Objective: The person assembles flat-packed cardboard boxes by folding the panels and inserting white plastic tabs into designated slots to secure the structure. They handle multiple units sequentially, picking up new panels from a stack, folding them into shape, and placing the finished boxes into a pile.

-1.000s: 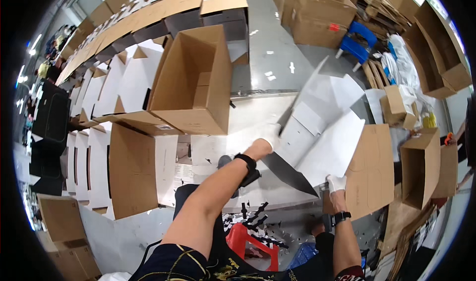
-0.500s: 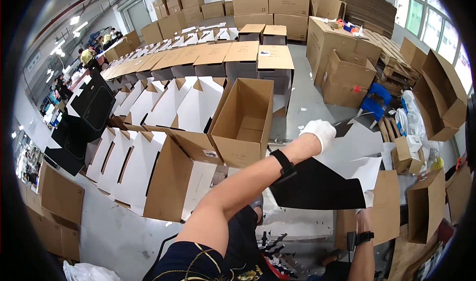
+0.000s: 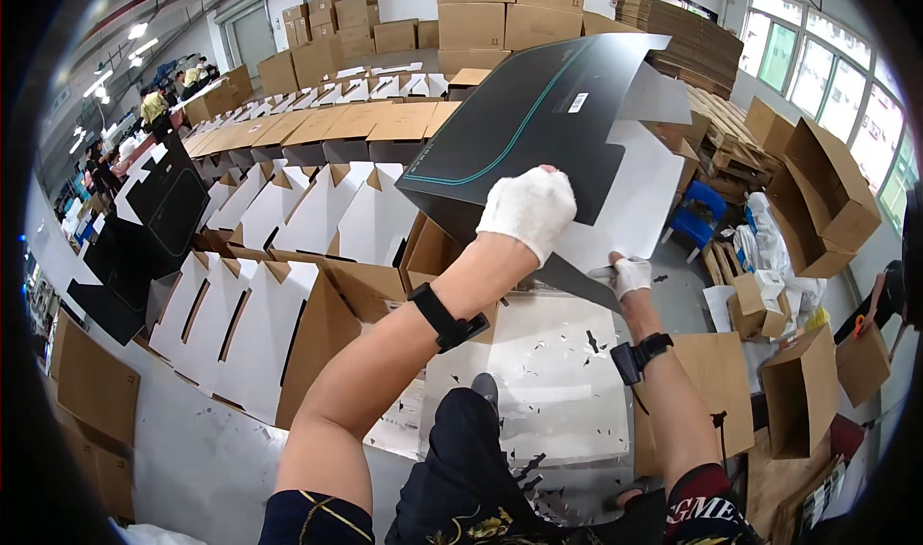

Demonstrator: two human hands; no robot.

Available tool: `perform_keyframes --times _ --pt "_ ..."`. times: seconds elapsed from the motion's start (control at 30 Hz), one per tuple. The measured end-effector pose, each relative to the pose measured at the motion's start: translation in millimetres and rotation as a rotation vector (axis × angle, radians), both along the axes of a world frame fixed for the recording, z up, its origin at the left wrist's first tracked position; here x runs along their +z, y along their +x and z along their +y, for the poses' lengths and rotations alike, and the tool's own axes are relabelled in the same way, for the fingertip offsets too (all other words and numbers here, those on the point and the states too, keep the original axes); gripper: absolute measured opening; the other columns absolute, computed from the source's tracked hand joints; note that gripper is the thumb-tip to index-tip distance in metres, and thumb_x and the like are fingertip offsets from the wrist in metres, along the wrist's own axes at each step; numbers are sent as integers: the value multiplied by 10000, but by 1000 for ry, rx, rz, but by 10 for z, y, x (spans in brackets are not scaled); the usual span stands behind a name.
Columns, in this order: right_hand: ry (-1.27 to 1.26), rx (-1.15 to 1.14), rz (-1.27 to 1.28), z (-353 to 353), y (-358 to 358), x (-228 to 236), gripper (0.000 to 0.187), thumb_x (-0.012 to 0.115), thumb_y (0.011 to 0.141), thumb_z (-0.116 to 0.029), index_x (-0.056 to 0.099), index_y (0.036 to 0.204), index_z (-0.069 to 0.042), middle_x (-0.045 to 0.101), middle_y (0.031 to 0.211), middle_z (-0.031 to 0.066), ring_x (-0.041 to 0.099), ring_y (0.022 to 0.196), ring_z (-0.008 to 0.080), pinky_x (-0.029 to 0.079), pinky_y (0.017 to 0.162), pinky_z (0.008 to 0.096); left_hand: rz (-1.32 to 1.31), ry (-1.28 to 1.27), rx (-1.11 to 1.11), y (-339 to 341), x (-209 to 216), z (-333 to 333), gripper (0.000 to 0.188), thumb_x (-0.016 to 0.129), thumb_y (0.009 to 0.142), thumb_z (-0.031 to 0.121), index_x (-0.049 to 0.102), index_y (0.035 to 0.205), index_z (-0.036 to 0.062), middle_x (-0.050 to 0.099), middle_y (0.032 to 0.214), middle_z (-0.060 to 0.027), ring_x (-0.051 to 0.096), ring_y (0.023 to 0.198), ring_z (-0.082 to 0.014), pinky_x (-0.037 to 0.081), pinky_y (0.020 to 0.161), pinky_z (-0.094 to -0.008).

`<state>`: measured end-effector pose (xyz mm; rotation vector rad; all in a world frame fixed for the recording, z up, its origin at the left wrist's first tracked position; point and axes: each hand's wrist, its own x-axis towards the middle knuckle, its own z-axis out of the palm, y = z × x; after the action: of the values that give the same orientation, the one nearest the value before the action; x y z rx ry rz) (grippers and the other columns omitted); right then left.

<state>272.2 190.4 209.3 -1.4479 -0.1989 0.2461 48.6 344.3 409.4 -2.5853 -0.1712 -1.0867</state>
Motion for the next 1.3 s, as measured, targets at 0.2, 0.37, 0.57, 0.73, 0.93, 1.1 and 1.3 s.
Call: perform_keyframes --times 0.2,0.37,0.57,0.73,0.93,1.1,1.3 --pt "-97 58 87 722 -108 -423 99 668 881 -44 625 801 -7 615 677 92 622 497 231 442 417 356 96 -308 185 249 -965 1049 124 544 892 89 629 948 18 709 865 -160 731 774 -314 584 678 -410" --pt "-373 104 -187 1039 192 -292 112 645 846 -37 622 780 51 630 641 159 649 503 302 489 452 400 -46 -613 279 -66 -1212 1927 145 616 899 210 692 915 86 681 794 -220 659 797 -444 534 731 -531" --pt "-771 188 -602 1565 476 84 264 659 777 -186 712 867 57 679 900 310 685 898 441 543 830 465 -55 -738 293 -54 -1189 2227 200 612 905 225 717 931 56 703 893 -229 675 892 -433 549 797 -492" --pt "-608 382 -516 1744 229 241 307 636 881 -136 651 1116 62 709 915 249 721 798 394 594 708 465 -98 -910 470 -125 -1751 2823 236 664 880 240 734 942 24 708 923 -229 682 915 -423 554 811 -470" --pt "-232 517 26 1285 -30 -386 387 527 965 5 513 1349 53 699 879 172 702 639 250 588 540 371 20 -1243 552 -375 -2360 3208 483 796 779 361 712 1125 35 702 1113 -224 677 1064 -374 535 919 -425" --pt "-451 531 123 165 -137 -980 280 531 971 -33 577 1237 41 710 849 186 720 651 257 612 556 351 78 -1042 654 -497 -2326 2932 383 768 804 348 753 1071 74 740 998 -175 714 926 -361 558 847 -411" --pt "-574 478 219 -1224 -426 -1202 199 578 958 -54 631 1116 55 711 829 145 712 664 217 605 577 322 -185 -1029 543 -719 -2625 2819 219 632 864 236 750 945 71 713 911 -195 706 872 -378 556 771 -423"
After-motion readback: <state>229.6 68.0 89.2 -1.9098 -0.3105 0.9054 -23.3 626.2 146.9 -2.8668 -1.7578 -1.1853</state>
